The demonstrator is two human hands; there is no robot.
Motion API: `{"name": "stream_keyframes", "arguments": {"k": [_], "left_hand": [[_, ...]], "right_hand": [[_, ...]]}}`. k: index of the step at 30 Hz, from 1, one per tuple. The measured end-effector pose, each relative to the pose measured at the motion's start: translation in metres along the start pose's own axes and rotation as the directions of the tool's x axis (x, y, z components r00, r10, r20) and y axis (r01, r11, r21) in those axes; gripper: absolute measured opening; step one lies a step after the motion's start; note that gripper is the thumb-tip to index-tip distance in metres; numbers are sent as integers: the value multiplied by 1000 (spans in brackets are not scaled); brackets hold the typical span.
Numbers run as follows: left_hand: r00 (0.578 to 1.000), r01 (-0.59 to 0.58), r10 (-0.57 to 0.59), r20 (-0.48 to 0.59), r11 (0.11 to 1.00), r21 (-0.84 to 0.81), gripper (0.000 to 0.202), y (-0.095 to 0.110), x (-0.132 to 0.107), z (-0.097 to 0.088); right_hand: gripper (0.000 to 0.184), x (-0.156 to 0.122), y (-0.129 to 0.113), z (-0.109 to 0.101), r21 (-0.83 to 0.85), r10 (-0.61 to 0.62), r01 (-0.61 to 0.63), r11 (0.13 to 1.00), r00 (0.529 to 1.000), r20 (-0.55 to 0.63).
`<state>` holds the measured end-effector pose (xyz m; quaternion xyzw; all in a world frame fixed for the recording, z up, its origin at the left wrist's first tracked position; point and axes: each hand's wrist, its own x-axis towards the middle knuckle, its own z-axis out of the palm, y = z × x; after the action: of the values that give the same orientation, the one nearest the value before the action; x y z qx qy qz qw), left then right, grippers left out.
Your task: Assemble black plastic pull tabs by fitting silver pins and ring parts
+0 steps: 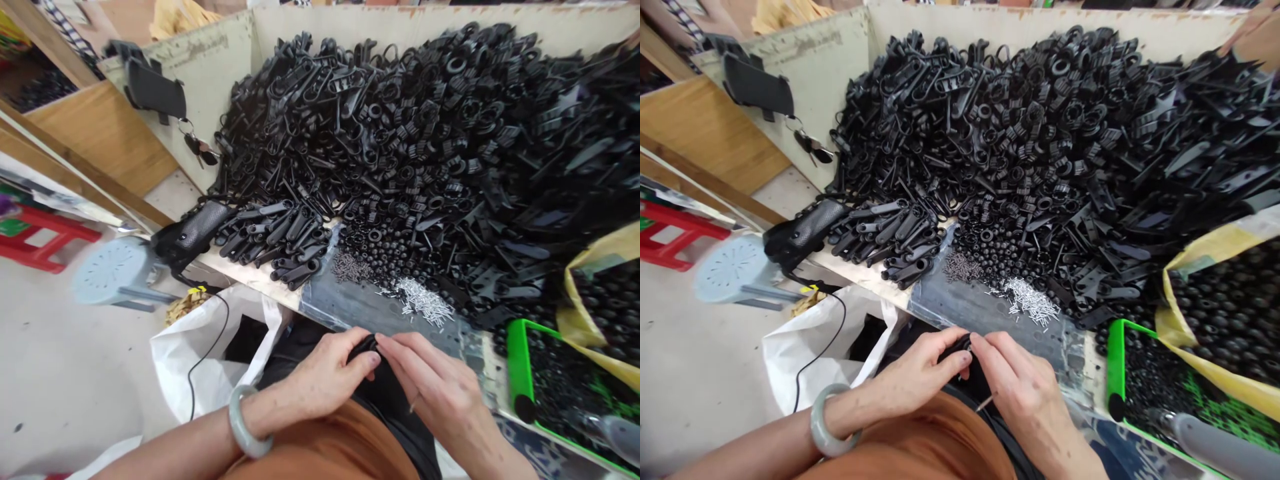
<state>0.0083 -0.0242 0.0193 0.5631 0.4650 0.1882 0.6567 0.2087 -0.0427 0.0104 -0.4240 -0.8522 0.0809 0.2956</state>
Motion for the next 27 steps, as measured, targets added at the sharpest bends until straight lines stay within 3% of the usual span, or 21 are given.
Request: {"name": "stream_keyframes", "arguments": {"k": [11,14,16,20,27], "left_hand": [[999,-31,30,42,999,37,20,-3,-2,5],[998,5,-6,57,1000,19,21,-6,-2,6],[998,23,-19,68,998,-62,22,-9,-1,7],[985,131,-86,148,937,-324,34,-18,-1,11],[952,305,-215,218,737,-603,55,-23,-3,19]], "right_hand": [[28,-14,-3,2,77,11,-3,997,995,-98],[26,-15,-4,5,161,84,-65,985,990,-115],[24,-17,-5,9,264,216,-186,946,972,-90],[31,-26,-12,21,448,461,-418,790,887,16],[27,-28,-21,37,535,539,-439,722,842,-36]]}}
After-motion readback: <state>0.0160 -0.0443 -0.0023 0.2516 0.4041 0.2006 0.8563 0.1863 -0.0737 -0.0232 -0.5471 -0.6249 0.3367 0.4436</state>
